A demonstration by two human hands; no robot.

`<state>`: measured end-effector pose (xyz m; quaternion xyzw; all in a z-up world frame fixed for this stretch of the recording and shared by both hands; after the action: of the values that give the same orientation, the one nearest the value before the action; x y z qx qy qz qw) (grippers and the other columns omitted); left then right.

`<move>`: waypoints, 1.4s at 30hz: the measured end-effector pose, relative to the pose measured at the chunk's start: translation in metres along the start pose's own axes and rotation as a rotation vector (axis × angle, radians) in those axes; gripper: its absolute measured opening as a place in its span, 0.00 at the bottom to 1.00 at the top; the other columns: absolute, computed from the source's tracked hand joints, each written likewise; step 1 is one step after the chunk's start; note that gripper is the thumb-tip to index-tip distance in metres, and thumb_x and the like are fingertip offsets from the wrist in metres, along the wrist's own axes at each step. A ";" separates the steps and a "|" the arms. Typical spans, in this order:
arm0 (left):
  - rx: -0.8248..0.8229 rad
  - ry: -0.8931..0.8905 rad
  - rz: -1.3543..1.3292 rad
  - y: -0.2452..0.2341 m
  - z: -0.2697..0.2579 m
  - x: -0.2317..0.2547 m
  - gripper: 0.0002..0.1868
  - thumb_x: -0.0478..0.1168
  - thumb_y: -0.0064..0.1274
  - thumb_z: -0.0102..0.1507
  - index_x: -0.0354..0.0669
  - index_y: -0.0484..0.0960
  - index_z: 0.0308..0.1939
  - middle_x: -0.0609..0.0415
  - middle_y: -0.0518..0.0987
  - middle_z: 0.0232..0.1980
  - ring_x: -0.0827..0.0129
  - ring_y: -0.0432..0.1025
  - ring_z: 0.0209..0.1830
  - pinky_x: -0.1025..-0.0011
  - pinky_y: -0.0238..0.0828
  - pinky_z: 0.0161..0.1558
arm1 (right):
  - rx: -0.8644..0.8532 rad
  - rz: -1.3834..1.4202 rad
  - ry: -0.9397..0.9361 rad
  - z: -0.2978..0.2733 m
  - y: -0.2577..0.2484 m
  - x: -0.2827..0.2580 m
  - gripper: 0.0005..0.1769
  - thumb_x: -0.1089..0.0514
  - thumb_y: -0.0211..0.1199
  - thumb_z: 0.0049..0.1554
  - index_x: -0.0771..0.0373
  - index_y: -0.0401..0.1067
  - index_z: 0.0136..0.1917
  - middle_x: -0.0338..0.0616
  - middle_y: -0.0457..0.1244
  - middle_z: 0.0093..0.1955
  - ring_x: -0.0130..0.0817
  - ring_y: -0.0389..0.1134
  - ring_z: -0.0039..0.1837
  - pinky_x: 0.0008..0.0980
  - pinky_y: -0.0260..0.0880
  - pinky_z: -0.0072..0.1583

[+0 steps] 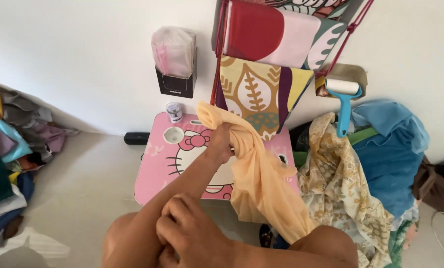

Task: Folding a peach-colored cloth on a small table and then cleaning it with a lint roller.

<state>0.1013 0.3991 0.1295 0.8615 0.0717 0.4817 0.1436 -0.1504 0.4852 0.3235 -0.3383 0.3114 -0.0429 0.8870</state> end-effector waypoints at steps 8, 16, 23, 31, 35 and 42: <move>0.011 -0.119 -0.281 0.001 -0.004 0.012 0.28 0.45 0.38 0.67 0.34 0.67 0.68 0.35 0.76 0.62 0.44 0.73 0.57 0.51 0.73 0.51 | 0.078 -0.086 0.127 0.018 -0.023 0.015 0.17 0.65 0.60 0.44 0.70 0.63 0.47 0.55 0.55 0.52 0.51 0.57 0.53 0.43 0.60 0.58; 0.045 -0.102 -0.234 -0.005 0.000 0.023 0.29 0.46 0.43 0.64 0.33 0.71 0.66 0.36 0.77 0.61 0.45 0.74 0.56 0.51 0.74 0.51 | -0.118 0.198 0.261 -0.005 -0.017 0.025 0.12 0.66 0.65 0.50 0.61 0.61 0.36 0.43 0.56 0.45 0.38 0.59 0.47 0.31 0.63 0.49; -0.129 0.025 0.009 -0.009 -0.009 0.055 0.37 0.50 0.54 0.58 0.34 0.70 0.67 0.41 0.80 0.56 0.44 0.78 0.53 0.47 0.75 0.53 | 0.517 -0.249 0.526 -0.053 -0.151 0.162 0.06 0.64 0.60 0.52 0.57 0.70 0.44 0.48 0.64 0.41 0.47 0.70 0.48 0.37 0.68 0.51; -0.421 -0.067 0.031 -0.036 -0.071 0.057 0.33 0.36 0.53 0.47 0.30 0.80 0.58 0.38 0.83 0.49 0.47 0.80 0.47 0.48 0.75 0.54 | 0.012 0.190 0.679 -0.101 -0.126 0.267 0.46 0.69 0.72 0.48 0.61 0.59 0.77 0.66 0.54 0.77 0.69 0.48 0.80 0.74 0.51 0.72; -0.467 -0.118 -0.133 -0.029 -0.125 0.070 0.29 0.36 0.51 0.48 0.29 0.83 0.53 0.33 0.84 0.48 0.41 0.81 0.46 0.39 0.75 0.56 | -0.131 0.411 0.650 -0.093 -0.088 0.251 0.11 0.67 0.68 0.53 0.61 0.82 0.50 0.43 0.75 0.51 0.35 0.72 0.58 0.46 0.70 0.64; -0.917 0.459 -0.089 -0.066 -0.140 0.122 0.13 0.44 0.43 0.65 0.41 0.75 0.30 0.37 0.82 0.56 0.51 0.75 0.59 0.55 0.71 0.61 | 0.243 0.488 0.729 -0.092 -0.150 0.258 0.07 0.70 0.67 0.55 0.67 0.77 0.48 0.43 0.68 0.35 0.27 0.68 0.36 0.26 0.70 0.41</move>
<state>0.0476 0.5185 0.2768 0.5782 -0.0806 0.6337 0.5076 0.0234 0.2437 0.2297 -0.1114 0.6667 0.0148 0.7368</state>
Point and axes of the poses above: each hand's wrist, its own z-axis towards the middle knuckle, its own y-axis out of the palm, x = y × z, the point moved 8 cm from there along z, towards the middle knuckle
